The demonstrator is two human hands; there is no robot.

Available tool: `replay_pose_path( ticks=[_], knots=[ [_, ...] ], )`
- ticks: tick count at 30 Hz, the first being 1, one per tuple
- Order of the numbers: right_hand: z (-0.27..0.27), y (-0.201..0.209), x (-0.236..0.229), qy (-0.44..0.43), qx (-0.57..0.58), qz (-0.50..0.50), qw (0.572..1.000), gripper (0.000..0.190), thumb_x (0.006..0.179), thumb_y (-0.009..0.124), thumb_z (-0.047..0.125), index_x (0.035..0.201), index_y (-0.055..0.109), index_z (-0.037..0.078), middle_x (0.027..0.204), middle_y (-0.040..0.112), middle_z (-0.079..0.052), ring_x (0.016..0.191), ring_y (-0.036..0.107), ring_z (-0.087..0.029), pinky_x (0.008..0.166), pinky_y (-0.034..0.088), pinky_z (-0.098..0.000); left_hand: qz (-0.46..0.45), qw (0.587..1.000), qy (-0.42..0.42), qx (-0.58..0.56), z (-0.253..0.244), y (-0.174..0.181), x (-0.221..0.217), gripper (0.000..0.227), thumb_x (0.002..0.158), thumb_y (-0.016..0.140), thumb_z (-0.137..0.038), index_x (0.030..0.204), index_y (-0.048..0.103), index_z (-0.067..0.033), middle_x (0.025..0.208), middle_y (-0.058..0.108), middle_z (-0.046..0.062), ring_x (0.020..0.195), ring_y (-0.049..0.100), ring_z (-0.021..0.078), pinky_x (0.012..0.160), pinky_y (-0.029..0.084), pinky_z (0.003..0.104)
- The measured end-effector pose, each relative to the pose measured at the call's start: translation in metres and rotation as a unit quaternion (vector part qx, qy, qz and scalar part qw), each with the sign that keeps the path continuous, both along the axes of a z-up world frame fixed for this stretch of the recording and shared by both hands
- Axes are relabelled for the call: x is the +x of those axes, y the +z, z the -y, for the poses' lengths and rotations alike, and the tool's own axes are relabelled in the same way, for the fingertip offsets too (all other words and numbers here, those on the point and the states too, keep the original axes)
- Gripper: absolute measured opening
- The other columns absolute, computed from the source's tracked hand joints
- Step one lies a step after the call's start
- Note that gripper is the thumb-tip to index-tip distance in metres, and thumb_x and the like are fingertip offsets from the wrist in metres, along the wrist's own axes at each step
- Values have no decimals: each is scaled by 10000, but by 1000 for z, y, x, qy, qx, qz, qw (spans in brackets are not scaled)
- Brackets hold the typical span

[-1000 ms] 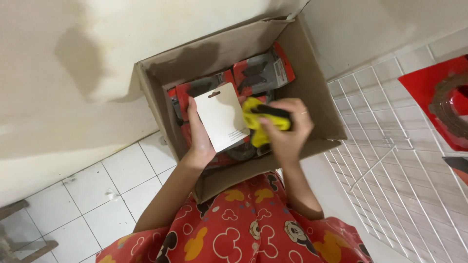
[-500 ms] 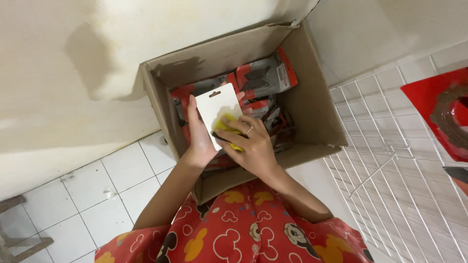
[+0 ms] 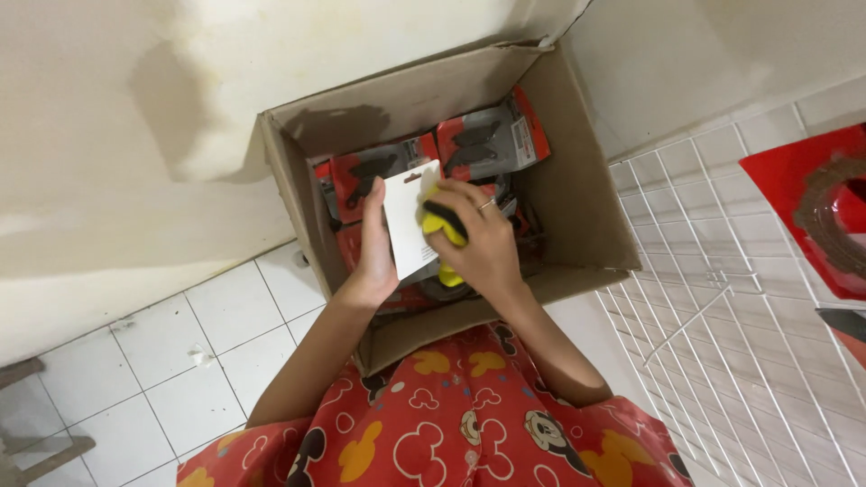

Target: The person wipes several packaged hardware items with a yellow cloth while holding them over a cardboard box. They then hang the cleaned items on a white wire rack mounted on the wall before returning to the box to repeat the process.

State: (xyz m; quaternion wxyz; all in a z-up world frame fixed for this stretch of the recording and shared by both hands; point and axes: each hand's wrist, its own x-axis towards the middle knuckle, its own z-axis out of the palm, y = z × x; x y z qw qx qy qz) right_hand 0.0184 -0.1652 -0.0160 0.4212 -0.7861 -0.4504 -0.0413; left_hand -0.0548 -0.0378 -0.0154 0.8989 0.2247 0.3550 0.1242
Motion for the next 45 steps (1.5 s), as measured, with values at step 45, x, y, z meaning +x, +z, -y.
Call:
replay_pose_path(
  ticks=[45],
  knots=[
    [-32, 35, -5, -13, -41, -77, 996, 470, 705, 825, 51, 1156, 715, 126, 985, 774, -127, 956, 742, -361, 893, 570, -440, 10, 996, 12, -87, 10, 31, 10, 774, 806, 456, -828, 1195, 707, -207, 1146, 740, 52, 939, 714, 200, 885, 584, 340]
  ],
)
